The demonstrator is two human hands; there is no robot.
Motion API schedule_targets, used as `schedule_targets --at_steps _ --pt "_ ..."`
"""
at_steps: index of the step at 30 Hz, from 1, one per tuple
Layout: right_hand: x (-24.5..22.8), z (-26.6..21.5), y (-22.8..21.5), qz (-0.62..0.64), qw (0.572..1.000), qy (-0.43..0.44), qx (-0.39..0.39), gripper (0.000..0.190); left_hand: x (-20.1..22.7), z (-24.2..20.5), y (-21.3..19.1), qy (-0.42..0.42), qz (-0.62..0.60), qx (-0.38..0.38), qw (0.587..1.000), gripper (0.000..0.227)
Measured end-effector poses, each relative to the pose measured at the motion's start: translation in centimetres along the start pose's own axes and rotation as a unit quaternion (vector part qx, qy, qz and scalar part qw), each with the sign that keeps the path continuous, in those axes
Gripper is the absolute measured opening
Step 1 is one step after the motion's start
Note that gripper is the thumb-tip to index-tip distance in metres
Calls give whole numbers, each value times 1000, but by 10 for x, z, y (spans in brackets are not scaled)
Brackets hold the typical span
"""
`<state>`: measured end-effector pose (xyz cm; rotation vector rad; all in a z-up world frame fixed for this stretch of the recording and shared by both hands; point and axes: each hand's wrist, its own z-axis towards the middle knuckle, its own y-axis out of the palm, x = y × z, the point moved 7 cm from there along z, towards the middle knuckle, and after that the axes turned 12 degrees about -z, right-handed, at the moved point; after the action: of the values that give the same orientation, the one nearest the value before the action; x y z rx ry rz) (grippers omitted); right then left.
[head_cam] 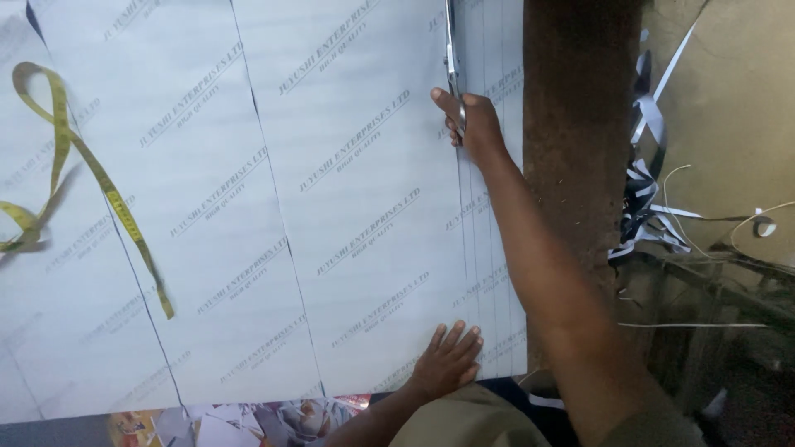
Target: The person uses large scissors to cut a large sheet of white paper on a table. They hold the paper with one hand and cut along a marked line with the other, separating the sheet into smaller pieces.
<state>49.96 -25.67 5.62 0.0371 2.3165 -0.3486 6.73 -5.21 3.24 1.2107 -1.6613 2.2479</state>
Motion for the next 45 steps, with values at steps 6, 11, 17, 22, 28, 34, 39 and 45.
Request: schedule_targets --at_steps 6,11,17,22,28,34,39,45 --pt "-3 4 -2 -33 999 10 20 54 -2 -4 4 -2 -10 -9 1000 71" --pt "-12 19 -3 -9 1000 10 18 52 0 -4 4 4 -37 -1 999 70" --pt "-19 28 -3 -32 999 24 20 50 -3 -2 5 -3 -15 -4 1000 63" --pt "-20 28 -4 -39 998 32 31 49 -4 -6 12 -2 -40 -20 999 69" --pt "-24 30 -5 -85 996 -28 31 50 -5 -3 12 3 32 -11 999 67" --pt "-7 19 -1 -62 998 15 6 44 2 -1 5 -8 -22 -31 999 63" --pt "89 -38 4 -62 998 8 -4 41 10 -6 3 -7 -52 33 998 60" --pt "233 -199 -12 -115 991 39 -57 35 1 -13 25 6 -33 87 996 61"
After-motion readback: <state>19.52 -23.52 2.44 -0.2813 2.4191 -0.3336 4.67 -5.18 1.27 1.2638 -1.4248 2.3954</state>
